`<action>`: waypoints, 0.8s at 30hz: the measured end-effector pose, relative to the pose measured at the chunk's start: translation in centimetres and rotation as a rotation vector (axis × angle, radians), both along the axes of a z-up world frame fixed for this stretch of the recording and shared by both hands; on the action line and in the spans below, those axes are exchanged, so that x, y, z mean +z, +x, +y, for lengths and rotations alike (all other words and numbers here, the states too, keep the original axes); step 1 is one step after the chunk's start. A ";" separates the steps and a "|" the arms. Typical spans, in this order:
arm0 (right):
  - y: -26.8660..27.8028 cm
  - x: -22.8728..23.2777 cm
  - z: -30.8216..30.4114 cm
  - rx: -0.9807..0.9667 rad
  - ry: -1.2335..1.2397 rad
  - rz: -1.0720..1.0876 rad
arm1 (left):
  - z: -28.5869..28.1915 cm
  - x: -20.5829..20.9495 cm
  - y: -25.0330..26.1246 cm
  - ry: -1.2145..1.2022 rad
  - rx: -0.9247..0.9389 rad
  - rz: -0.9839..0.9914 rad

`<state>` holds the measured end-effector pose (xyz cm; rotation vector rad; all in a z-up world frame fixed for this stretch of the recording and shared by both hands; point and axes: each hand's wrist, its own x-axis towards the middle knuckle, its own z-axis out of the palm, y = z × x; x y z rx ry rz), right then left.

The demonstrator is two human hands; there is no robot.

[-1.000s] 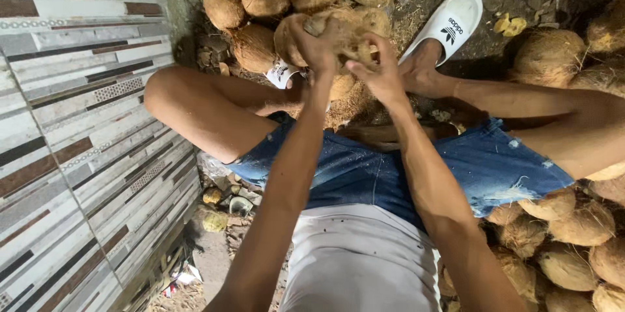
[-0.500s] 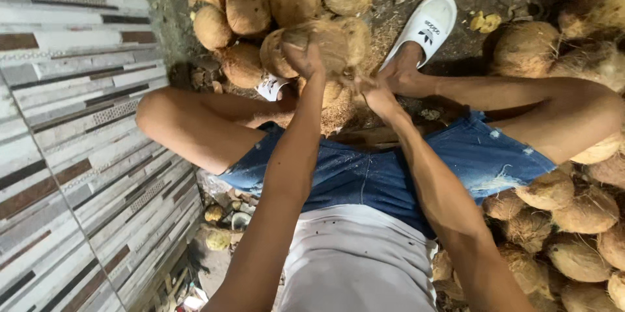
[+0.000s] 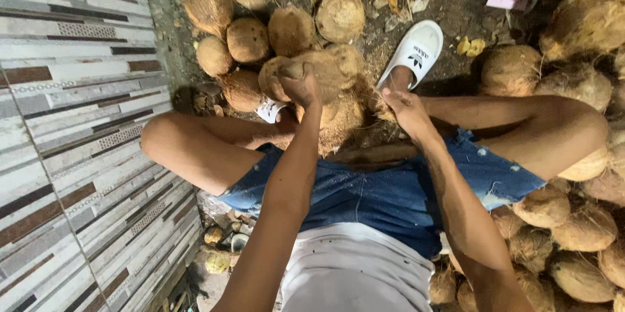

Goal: The person sits on the floor and peels the fibrous husk off several coconuts by hand. They repeatedly pull away the outer fibers and discard them onto the ground, revealing the hard shell underneath.

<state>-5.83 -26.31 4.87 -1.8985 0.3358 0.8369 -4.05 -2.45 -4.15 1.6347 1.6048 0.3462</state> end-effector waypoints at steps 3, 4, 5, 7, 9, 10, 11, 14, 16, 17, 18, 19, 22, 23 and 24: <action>1.5 -0.3 1.6 0.078 -0.060 -0.062 | -0.1 -0.6 -0.5 -0.022 -0.029 0.045; 2.0 0.5 2.3 -0.017 0.002 -0.060 | -0.1 -0.8 -0.6 0.025 -0.047 0.018; 2.5 1.2 3.0 -0.111 0.065 -0.057 | -0.1 -1.0 -0.8 0.072 -0.065 -0.009; 3.1 1.0 5.3 -0.133 0.027 -0.049 | -0.1 -0.7 -0.9 0.109 -0.084 0.013; 4.9 0.2 6.2 -0.155 -0.009 -0.056 | 0.0 -0.8 -0.4 0.148 -0.101 0.019; 5.7 -0.3 5.9 -0.157 0.155 -0.096 | 0.0 -1.0 -0.7 0.172 -0.107 0.014; 6.5 -0.9 5.7 -0.159 0.319 -0.136 | 0.0 -1.2 -1.0 0.197 -0.113 0.008; 10.2 -3.2 8.8 -0.112 0.174 -0.134 | -0.3 -1.6 -2.0 0.251 -0.148 0.041; 13.3 -3.7 9.9 -0.153 0.154 -0.184 | 0.1 -2.3 -2.2 0.206 -0.150 0.057; 14.7 -4.0 10.5 -0.196 0.136 -0.227 | 0.3 -2.6 -2.3 0.163 -0.155 0.081; 16.2 -4.3 11.3 -0.198 0.138 -0.234 | 0.5 -2.9 -2.3 0.165 -0.156 0.073; 17.7 -4.6 12.0 -0.267 0.099 -0.226 | 0.6 -3.2 -2.2 0.187 -0.156 0.094; 21.6 -5.9 13.6 -0.303 -0.072 -0.333 | 1.0 -4.2 -2.5 0.207 -0.136 0.121; 22.9 -6.5 14.1 -0.271 -0.211 -0.448 | 1.2 -4.6 -2.6 0.199 -0.119 0.128; 23.8 -6.3 15.1 -0.281 -0.208 -0.448 | 1.4 -5.3 -2.6 0.206 -0.127 0.127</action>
